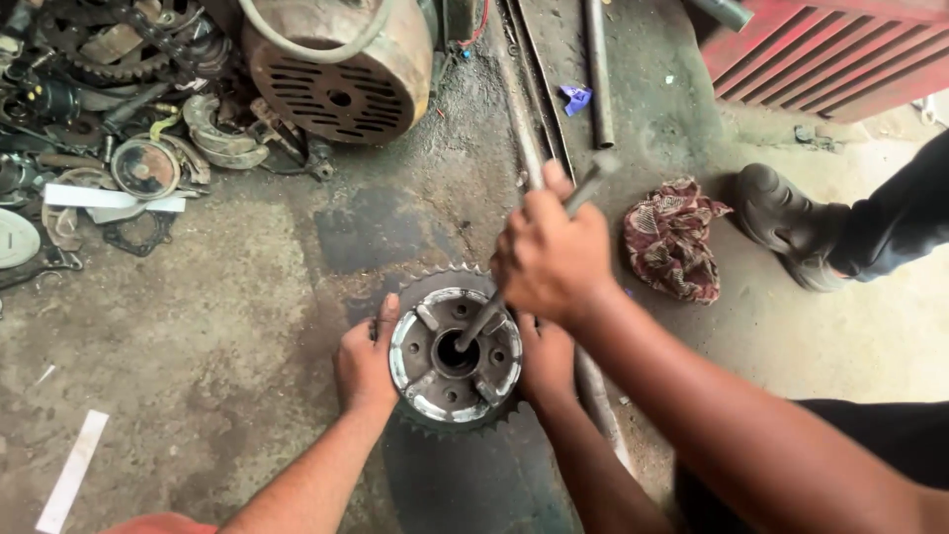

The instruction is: The person holds a sprocket while another person hammers a metal rod to drive out the hub. After separating the components, the person searches through a drawer filled with various tools, bolts, and metal parts.

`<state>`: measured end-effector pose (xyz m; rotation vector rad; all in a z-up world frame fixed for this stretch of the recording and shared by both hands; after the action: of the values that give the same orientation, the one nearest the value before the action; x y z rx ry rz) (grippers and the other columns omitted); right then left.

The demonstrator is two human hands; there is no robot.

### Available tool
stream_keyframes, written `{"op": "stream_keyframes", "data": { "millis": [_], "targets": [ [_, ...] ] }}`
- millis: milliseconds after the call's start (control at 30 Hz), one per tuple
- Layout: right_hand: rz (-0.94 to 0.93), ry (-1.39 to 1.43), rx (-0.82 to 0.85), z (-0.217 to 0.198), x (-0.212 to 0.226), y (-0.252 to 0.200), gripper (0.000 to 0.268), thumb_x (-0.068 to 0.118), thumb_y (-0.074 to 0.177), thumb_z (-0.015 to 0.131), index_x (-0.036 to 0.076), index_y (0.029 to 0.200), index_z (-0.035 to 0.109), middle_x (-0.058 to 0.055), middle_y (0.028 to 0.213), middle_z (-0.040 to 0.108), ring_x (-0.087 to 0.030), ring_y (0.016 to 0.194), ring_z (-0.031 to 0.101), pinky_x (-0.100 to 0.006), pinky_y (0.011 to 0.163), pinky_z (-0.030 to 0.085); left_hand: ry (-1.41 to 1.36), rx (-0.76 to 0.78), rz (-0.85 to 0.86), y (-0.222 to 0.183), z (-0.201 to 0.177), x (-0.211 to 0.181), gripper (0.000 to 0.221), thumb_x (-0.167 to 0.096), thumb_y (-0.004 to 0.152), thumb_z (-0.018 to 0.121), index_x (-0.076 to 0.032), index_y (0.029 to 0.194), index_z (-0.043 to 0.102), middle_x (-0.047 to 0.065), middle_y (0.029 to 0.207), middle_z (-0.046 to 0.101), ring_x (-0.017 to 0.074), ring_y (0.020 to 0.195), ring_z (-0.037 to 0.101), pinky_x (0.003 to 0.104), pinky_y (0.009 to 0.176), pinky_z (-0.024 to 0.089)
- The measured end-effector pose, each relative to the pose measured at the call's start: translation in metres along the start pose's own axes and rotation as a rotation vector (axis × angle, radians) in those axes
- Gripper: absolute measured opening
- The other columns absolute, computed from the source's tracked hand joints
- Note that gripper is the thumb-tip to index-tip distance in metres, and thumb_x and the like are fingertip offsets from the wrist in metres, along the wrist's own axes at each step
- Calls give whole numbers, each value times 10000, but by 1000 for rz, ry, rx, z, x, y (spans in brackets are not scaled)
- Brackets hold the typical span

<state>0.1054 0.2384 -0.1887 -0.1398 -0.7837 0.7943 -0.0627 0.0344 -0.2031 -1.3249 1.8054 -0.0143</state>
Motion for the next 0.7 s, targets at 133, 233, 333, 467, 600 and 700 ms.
{"op": "stream_keyframes", "data": {
  "millis": [133, 233, 333, 467, 600, 700],
  "targets": [
    [339, 370, 491, 82, 3, -15, 541, 510, 1104, 412, 168, 685, 425, 8, 654, 468, -199, 681, 520, -381, 611, 382, 45, -43, 40, -2, -5, -6, 697, -687, 936, 517, -32, 849, 738, 207, 802, 734, 419, 818, 703, 505, 755, 516],
    [360, 362, 357, 79, -4, -15, 564, 530, 1065, 415, 163, 636, 424, 5, 610, 450, -203, 646, 511, -390, 591, 372, 65, -34, 23, -3, -6, -7, 720, -692, 943, 513, -13, 829, 725, 219, 793, 723, 434, 811, 695, 520, 761, 515],
    [360, 435, 330, 73, -12, -11, 568, 525, 1074, 437, 167, 633, 433, 14, 593, 440, -183, 604, 498, -380, 565, 372, 75, -62, 74, 0, -5, -6, 705, -689, 948, 512, -25, 849, 726, 228, 794, 719, 441, 827, 686, 526, 770, 507],
    [324, 504, 307, 68, -22, -8, 548, 513, 1087, 464, 172, 659, 440, 25, 606, 441, -156, 570, 481, -352, 530, 361, 86, -20, -6, -6, -6, -10, 730, -696, 945, 503, -7, 826, 712, 228, 797, 732, 439, 822, 702, 524, 787, 514],
    [375, 737, 335, 87, -24, -25, 555, 523, 1083, 497, 171, 659, 429, 31, 602, 422, -149, 538, 449, -337, 489, 330, 86, -13, -51, -11, -9, -15, 705, -705, 929, 505, -42, 870, 737, 228, 853, 743, 444, 885, 708, 536, 805, 522],
    [504, 973, 329, 97, -28, -36, 576, 534, 1082, 515, 170, 648, 410, 34, 590, 402, -151, 531, 430, -337, 478, 316, 90, 9, -96, -18, -16, -23, 686, -707, 924, 499, -68, 902, 746, 218, 887, 751, 443, 923, 710, 541, 814, 529]
  ]
}}
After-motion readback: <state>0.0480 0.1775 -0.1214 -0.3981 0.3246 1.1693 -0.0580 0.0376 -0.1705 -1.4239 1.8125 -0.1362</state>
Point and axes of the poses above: each hand's wrist, its own y-axis towards the middle knuckle, its own z-axis out of the palm, x = y × z, the point moved 9 cm from there along y, towards the middle knuckle
